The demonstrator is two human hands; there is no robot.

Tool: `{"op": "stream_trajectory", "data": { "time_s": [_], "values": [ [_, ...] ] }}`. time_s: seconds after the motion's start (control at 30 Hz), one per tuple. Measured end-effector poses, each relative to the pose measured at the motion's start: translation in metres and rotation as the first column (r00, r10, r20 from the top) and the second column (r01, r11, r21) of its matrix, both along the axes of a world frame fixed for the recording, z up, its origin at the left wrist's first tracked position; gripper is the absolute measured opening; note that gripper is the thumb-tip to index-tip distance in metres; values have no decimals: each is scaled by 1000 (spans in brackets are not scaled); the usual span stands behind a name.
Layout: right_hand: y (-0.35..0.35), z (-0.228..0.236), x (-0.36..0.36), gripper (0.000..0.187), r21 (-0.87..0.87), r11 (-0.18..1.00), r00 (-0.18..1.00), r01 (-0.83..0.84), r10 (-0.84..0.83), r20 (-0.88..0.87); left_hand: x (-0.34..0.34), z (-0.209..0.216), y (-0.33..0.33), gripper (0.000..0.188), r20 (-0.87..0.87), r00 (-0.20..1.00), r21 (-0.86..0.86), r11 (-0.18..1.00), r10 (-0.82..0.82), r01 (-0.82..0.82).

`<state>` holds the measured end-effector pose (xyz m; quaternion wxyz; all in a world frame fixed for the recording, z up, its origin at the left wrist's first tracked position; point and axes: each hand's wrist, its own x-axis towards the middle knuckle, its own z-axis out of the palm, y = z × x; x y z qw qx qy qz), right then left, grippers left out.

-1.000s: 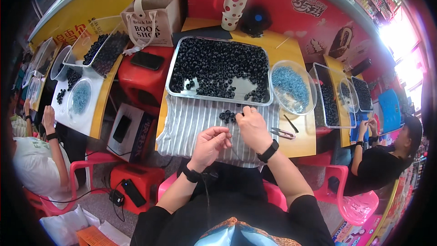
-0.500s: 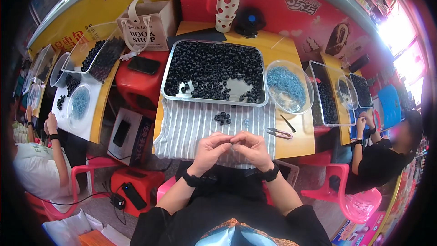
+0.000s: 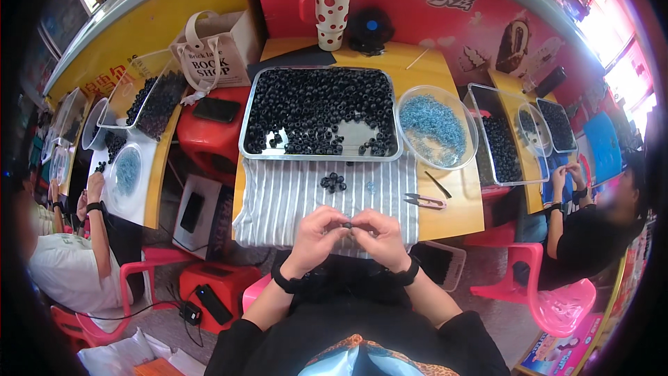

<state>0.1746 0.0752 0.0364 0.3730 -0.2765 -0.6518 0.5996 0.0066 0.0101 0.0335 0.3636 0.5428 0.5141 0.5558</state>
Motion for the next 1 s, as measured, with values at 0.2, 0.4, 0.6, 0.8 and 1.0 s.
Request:
{"op": "stream_trajectory", "data": {
  "time_s": [0.2, 0.4, 0.6, 0.8, 1.0],
  "values": [
    [0, 8, 0, 12, 250, 968, 1000, 4, -8, 17, 11, -2, -12, 14, 340, 940, -143, 987, -16, 69],
    [2, 15, -5, 10, 294, 956, 999, -11, -4, 50, 9, 0, -13, 12, 434, 900, -236, 970, 45, 65],
    [15, 7, 4, 9, 423, 902, 941, 84, -212, 265, -15, -10, -12, 14, 566, 821, -185, 982, 77, 35],
    [19, 7, -3, 11, 681, 729, 838, -65, -330, 434, -10, -19, -12, 16, 754, 656, -141, 983, 28, 120],
    [14, 16, -20, 14, 720, 665, 787, -196, -331, 520, -9, -25, -16, 18, 842, 537, -178, 964, 46, 197]
  ]
}}
